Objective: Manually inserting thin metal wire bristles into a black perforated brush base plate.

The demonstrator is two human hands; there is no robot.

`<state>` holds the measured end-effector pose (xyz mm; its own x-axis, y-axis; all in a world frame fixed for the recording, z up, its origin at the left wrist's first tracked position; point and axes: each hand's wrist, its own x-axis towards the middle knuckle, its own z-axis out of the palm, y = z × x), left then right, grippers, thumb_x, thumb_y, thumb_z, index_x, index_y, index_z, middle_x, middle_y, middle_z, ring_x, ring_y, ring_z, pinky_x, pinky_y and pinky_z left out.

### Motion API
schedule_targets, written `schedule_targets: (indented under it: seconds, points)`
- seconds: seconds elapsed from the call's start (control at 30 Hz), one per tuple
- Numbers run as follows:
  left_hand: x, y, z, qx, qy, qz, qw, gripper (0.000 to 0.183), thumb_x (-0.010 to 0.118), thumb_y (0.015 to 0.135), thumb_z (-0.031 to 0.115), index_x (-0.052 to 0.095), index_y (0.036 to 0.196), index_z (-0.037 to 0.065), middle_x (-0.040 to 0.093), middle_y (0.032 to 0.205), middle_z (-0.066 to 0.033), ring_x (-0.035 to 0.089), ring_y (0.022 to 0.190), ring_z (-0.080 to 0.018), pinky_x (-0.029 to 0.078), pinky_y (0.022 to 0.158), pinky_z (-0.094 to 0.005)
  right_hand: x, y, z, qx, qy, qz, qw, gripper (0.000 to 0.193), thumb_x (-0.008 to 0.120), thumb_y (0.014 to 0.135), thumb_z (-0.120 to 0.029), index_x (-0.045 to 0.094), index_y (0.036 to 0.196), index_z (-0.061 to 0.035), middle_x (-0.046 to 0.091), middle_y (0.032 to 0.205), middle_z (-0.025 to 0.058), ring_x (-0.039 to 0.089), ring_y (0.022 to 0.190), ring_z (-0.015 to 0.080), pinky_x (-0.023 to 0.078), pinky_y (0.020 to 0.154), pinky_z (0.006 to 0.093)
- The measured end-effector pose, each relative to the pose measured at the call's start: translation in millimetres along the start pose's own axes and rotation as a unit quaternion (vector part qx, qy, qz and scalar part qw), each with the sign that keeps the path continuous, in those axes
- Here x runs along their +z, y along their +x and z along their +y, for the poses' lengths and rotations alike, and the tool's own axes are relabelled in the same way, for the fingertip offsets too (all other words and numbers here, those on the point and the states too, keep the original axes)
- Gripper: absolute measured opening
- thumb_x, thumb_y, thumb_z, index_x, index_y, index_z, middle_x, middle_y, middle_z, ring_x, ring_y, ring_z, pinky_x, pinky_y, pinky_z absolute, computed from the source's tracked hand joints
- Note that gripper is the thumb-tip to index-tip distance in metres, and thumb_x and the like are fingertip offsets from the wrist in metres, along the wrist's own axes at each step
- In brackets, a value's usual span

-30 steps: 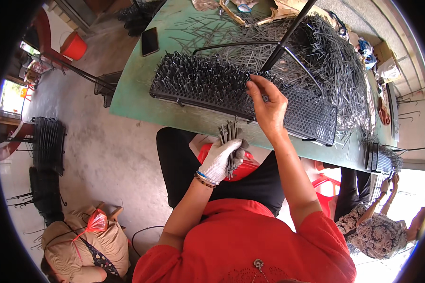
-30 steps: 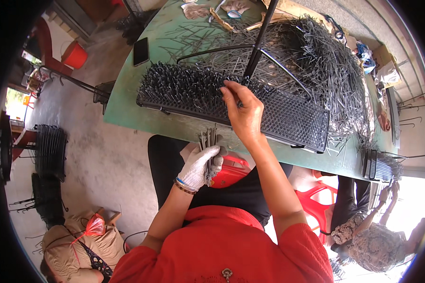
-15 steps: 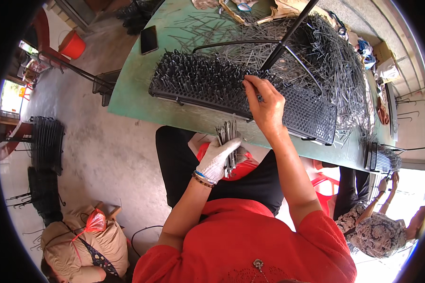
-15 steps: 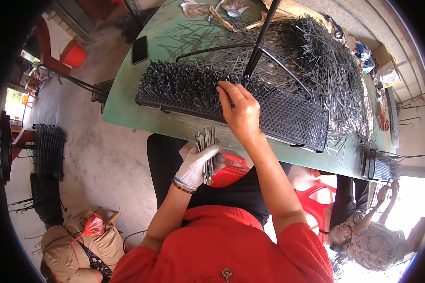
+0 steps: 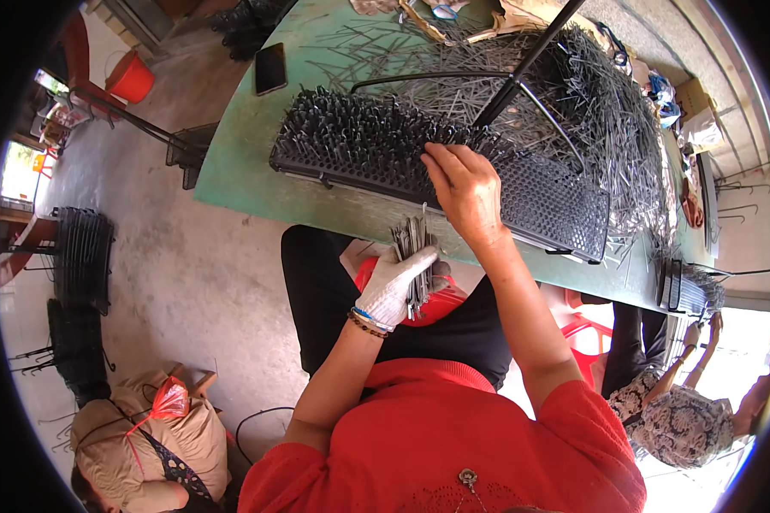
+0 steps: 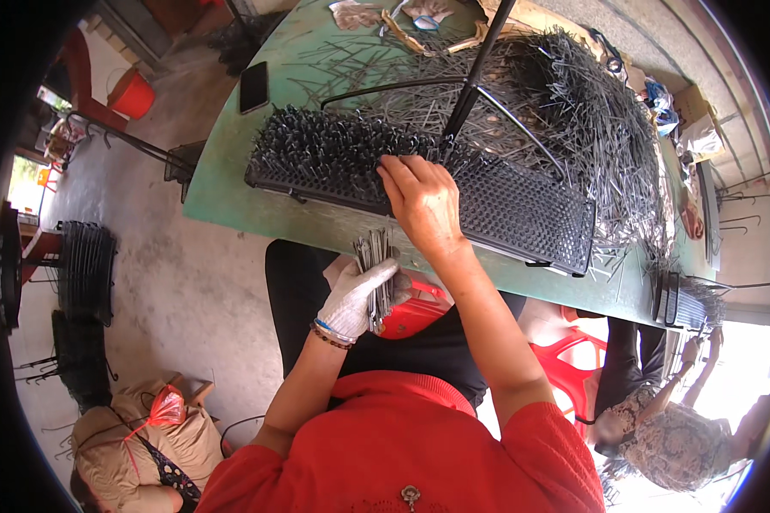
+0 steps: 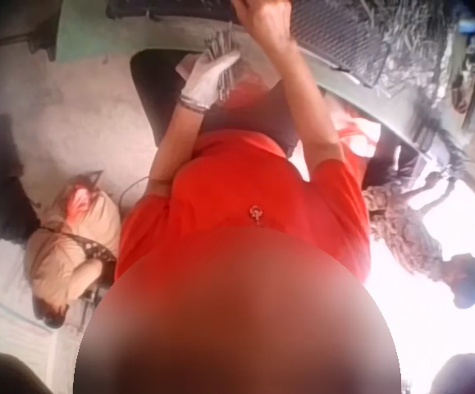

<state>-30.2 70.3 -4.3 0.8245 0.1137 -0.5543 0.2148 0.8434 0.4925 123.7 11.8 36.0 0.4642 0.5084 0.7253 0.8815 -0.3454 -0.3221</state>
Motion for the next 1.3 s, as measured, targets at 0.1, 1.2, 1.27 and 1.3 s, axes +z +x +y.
schedule_targets:
  seconds: [0.1,1.2,1.27,1.3]
  points:
    - [-1,1,0,0.004,-0.014,-0.011,1.0,0.012,0.06,0.091,0.007,0.06,0.1,0.0,0.066,0.081,-0.0106,0.068,0.069,-0.0193,0.06,0.061,-0.0311,0,-1,3,-0.017,-0.005,-0.021,1.0,0.018,0.071,0.079,-0.008,0.069,0.095,-0.0032,0.063,0.086,0.0083,0.061,0.073,0.0271,0.049,0.066,0.0361]
    - [2,-2,-1,0.015,-0.006,-0.022,1.0,0.013,0.057,0.093,0.014,0.062,0.089,0.002,0.063,0.067,-0.0044,0.06,0.054,-0.0106,0.047,0.047,-0.0205,-8,8,-1,0.091,0.125,0.068,0.986,0.011,0.071,0.081,-0.004,0.069,0.092,-0.0022,0.068,0.083,0.0087,0.06,0.063,0.0141,0.049,0.058,0.0251]
    - [2,-4,1,0.013,-0.002,-0.033,0.999,0.013,0.058,0.093,0.014,0.062,0.09,0.002,0.063,0.068,-0.0045,0.06,0.054,-0.0108,0.048,0.048,-0.0204,-5,5,-1,0.113,0.124,0.057,0.984,0.011,0.072,0.081,-0.004,0.069,0.092,-0.0025,0.068,0.084,0.0091,0.062,0.064,0.0162,0.05,0.059,0.0263]
    - [4,-6,2,0.008,-0.004,-0.013,1.0,0.013,0.058,0.092,0.014,0.062,0.09,0.002,0.063,0.07,-0.0049,0.061,0.055,-0.0116,0.05,0.049,-0.0211,-2,2,0,0.113,0.124,0.057,0.984,0.011,0.072,0.081,-0.004,0.069,0.092,-0.0025,0.068,0.084,0.0091,0.062,0.064,0.0162,0.05,0.059,0.0263]
